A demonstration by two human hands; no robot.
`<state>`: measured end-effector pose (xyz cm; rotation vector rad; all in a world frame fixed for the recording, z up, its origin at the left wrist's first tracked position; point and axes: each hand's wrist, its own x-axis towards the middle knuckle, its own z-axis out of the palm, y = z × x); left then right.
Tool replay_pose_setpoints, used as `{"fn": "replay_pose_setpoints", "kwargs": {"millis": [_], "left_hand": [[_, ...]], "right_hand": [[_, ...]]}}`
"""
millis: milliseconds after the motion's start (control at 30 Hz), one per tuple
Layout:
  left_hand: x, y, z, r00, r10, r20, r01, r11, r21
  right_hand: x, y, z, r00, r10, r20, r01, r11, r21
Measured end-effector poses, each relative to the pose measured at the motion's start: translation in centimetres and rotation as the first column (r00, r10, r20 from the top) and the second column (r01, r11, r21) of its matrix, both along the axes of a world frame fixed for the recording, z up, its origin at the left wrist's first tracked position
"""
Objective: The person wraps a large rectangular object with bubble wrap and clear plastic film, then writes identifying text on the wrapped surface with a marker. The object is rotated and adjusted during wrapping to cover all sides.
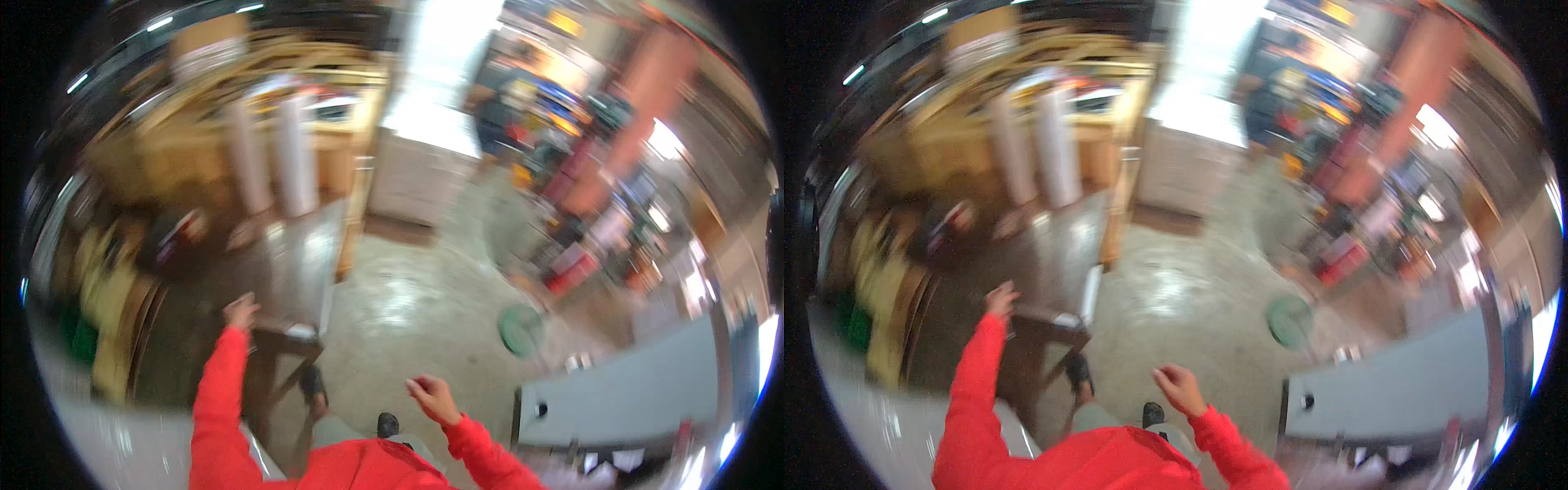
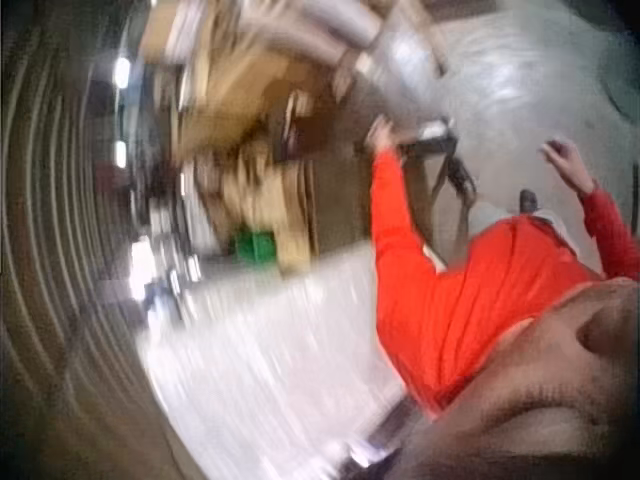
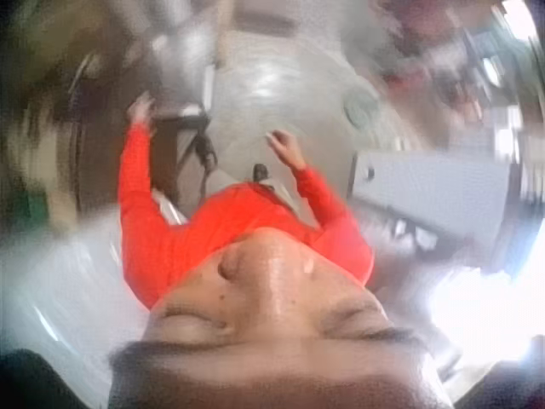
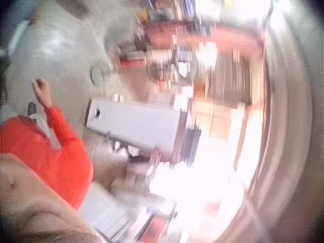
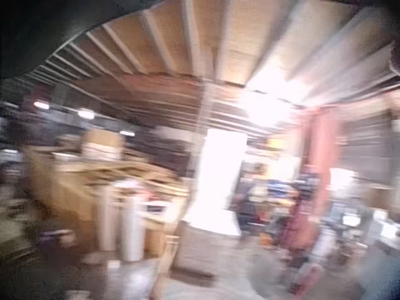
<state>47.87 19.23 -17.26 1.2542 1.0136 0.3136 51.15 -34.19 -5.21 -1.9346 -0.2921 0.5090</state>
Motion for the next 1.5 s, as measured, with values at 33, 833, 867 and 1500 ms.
{"fn": "replay_pose_setpoints", "kwargs": {"millis": [33, 833, 867, 1500], "left_hand": [[2.4, 3.6, -1.6, 1.000, -0.015, 0.010, 0.014, 0.987, 0.159], [10.4, 13.7, -0.1, 0.984, -0.178, -0.029, 0.115, 0.492, 0.863], [7.9, 9.5, 2.9, 0.974, -0.224, -0.036, 0.156, 0.543, 0.825], [-46.5, -47.5, 20.8, 0.939, 0.322, -0.124, -0.132, 0.667, 0.734]], "right_hand": [[0.8, 1.3, 0.1, 0.998, -0.027, 0.048, 0.026, 1.000, 0.007], [8.5, 22.0, -1.4, 0.943, 0.261, 0.207, -0.205, 0.945, -0.256], [8.6, 22.0, -1.0, 0.920, 0.322, 0.223, -0.269, 0.934, -0.237], [-29.4, 11.2, 1.5, -0.607, 0.728, -0.319, -0.613, -0.172, 0.771]]}}
